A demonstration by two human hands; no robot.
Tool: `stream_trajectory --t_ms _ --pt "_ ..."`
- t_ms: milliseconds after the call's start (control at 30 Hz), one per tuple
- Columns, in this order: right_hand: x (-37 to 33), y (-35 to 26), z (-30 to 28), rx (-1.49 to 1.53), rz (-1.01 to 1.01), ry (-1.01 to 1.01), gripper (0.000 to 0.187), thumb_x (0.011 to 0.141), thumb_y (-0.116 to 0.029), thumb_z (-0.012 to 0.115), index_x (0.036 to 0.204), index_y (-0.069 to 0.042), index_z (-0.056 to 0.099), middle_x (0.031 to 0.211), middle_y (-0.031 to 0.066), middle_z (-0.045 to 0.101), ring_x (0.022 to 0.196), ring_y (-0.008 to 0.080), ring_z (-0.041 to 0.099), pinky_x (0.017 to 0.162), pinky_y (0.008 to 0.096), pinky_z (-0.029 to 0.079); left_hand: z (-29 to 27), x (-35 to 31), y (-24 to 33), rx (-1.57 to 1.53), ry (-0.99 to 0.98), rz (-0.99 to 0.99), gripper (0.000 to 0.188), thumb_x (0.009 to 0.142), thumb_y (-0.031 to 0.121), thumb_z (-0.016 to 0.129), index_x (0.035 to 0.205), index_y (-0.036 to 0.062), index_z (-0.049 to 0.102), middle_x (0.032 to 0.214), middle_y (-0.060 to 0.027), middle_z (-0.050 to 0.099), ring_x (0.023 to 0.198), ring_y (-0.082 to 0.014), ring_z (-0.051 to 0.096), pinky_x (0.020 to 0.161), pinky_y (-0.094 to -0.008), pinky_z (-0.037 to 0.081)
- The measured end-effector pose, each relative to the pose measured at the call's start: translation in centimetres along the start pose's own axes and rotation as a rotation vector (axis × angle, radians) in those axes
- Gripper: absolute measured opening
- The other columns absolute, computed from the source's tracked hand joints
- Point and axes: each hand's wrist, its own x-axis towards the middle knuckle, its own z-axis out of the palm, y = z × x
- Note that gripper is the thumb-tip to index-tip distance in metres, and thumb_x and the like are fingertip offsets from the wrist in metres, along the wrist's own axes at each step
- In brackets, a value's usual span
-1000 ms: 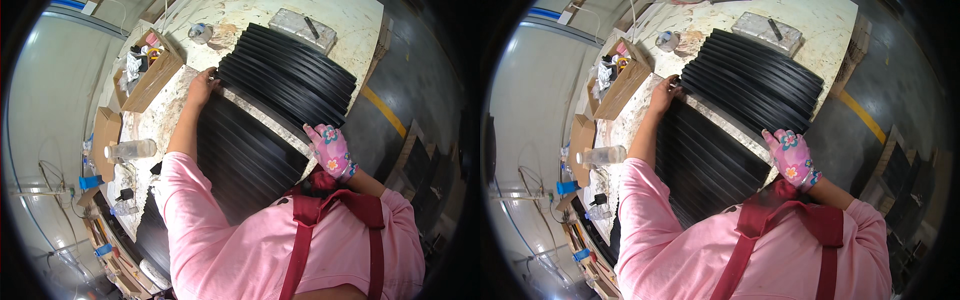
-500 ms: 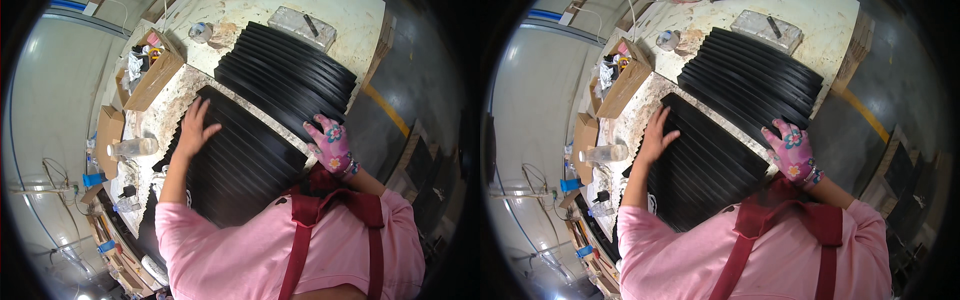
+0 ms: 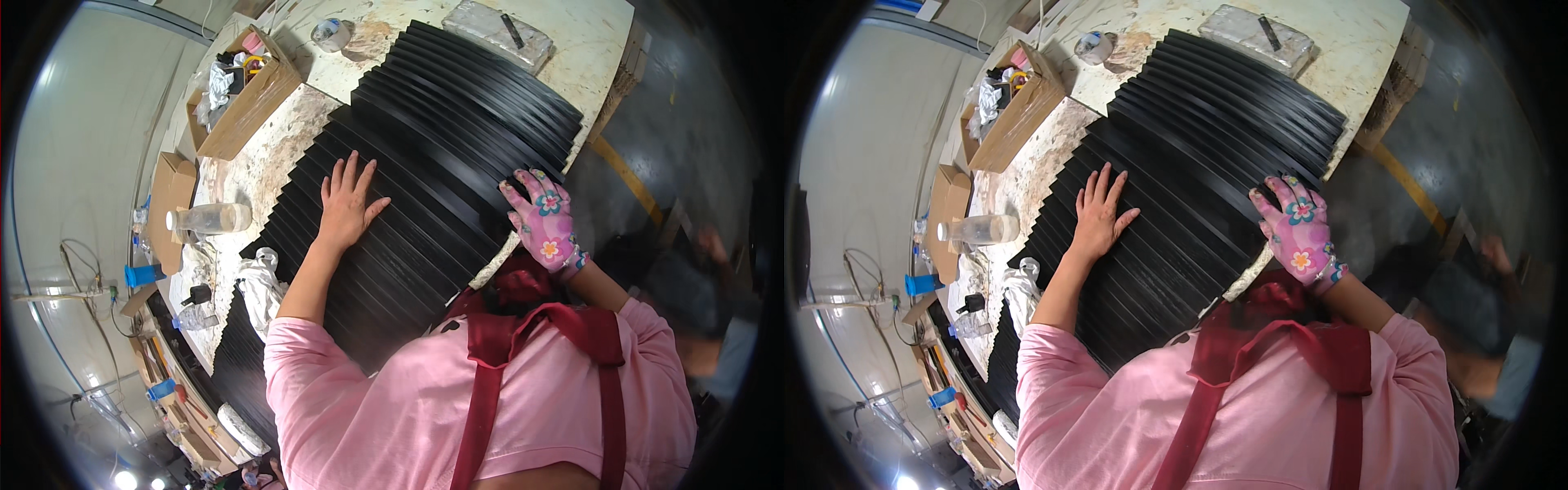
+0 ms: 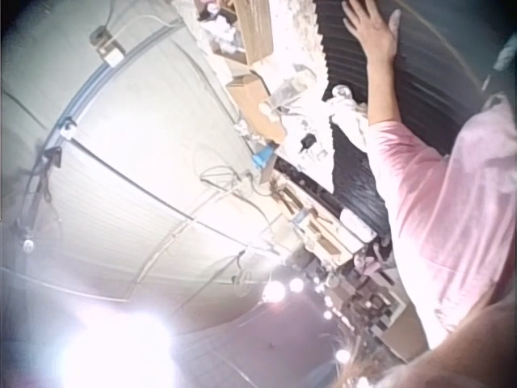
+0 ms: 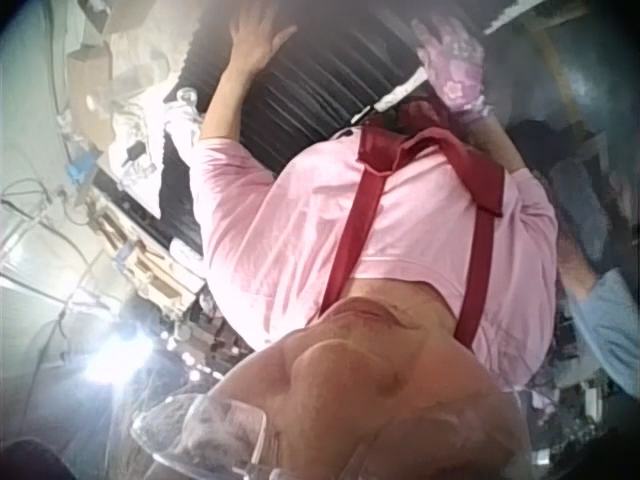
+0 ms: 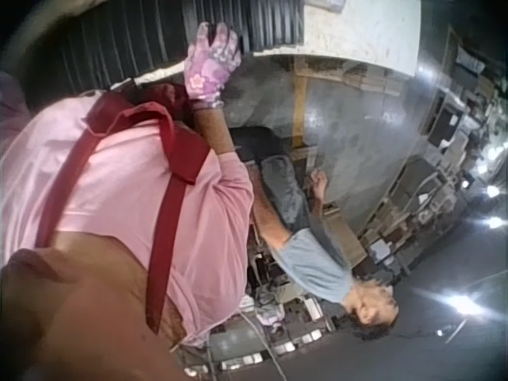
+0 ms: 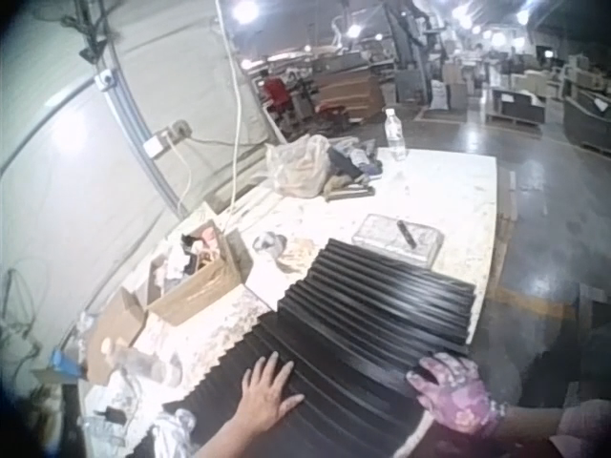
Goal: The person wipes down a long, black, ribbed accordion-style material with a white cloth, cleaning both sides and the top surface.
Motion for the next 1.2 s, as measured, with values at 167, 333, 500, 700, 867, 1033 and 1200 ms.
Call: stream_trajectory --t_ms 167,333,500,700,867,1033,1200 --pt "0.0 0.3 0.1 0.035 -0.013 -0.005 0.051 0.081 -0.021 0.064 0.131 -0.023 0.056 0.139 0.0067 0.049 0.128 0.0285 0.045 0.104 0.0466 0.032 0.8 0.4 -0.4 -0.030 0.101 0.046 0.074 0.085 0.051 0.063 0.147 0.0177 0.038 0.156 -0.0144 0.025 0.142 -0.0396 0.024 0.109 -0.0603 0.027" --pt "-0.3 0.8 0.5 0.046 -0.054 0.013 0.052 0.083 -0.022 0.064 0.134 -0.023 0.054 0.139 0.0066 0.049 0.129 0.0279 0.044 0.104 0.0447 0.030 1.6 2.8 0.9 -0.106 0.158 0.007 0.075 0.086 0.048 0.063 0.148 0.0183 0.035 0.157 -0.0136 0.021 0.144 -0.0376 0.022 0.109 -0.0609 0.026" --pt "-0.1 1.1 0.7 0.082 -0.097 0.034 0.051 0.082 -0.019 0.065 0.132 -0.023 0.056 0.136 0.0073 0.052 0.125 0.0282 0.048 0.101 0.0436 0.033 2.1 6.4 2.9 -0.121 0.269 -0.022 0.069 0.091 0.047 0.059 0.148 0.0163 0.035 0.157 -0.0163 0.022 0.143 -0.0380 0.024 0.109 -0.0597 0.026" --pt "0.1 1.7 -1.2 0.315 -0.100 0.142 0.039 0.082 -0.007 0.062 0.120 -0.013 0.062 0.125 0.0133 0.059 0.116 0.0349 0.055 0.096 0.0445 0.044 -0.5 7.9 0.9 -0.081 0.172 0.044 0.061 0.089 0.046 0.062 0.141 0.0173 0.046 0.150 -0.0167 0.036 0.138 -0.0348 0.036 0.108 -0.0529 0.032" --pt "-5.6 -0.2 -1.8 0.947 0.404 0.274 0.034 0.085 -0.006 0.062 0.119 -0.002 0.057 0.121 0.0130 0.057 0.114 0.0276 0.056 0.095 0.0362 0.046 1.7 11.4 -6.8 -0.321 0.530 -0.124 0.070 0.091 0.041 0.064 0.138 -0.0061 0.042 0.142 -0.0293 0.043 0.133 -0.0426 0.040 0.111 -0.0432 0.032" --pt "-10.0 -3.5 3.4 1.081 0.577 0.144 0.060 0.085 -0.020 0.070 0.136 -0.001 0.044 0.131 0.0160 0.053 0.115 0.0270 0.055 0.096 0.0376 0.046 3.3 15.2 -11.3 -0.642 0.412 -0.240 0.077 0.094 0.053 0.054 0.141 -0.0066 0.039 0.141 -0.0299 0.044 0.132 -0.0381 0.044 0.110 -0.0392 0.034" --pt "-7.1 -4.8 3.5 1.099 0.762 0.195 0.075 0.083 -0.025 0.074 0.143 -0.001 0.037 0.129 0.0174 0.053 0.111 0.0262 0.057 0.095 0.0360 0.046 3.0 15.2 -7.4 -0.363 0.251 -0.250 0.072 0.091 0.057 0.056 0.126 -0.0062 0.055 0.123 -0.0285 0.059 0.118 -0.0409 0.055 0.100 -0.0423 0.042"
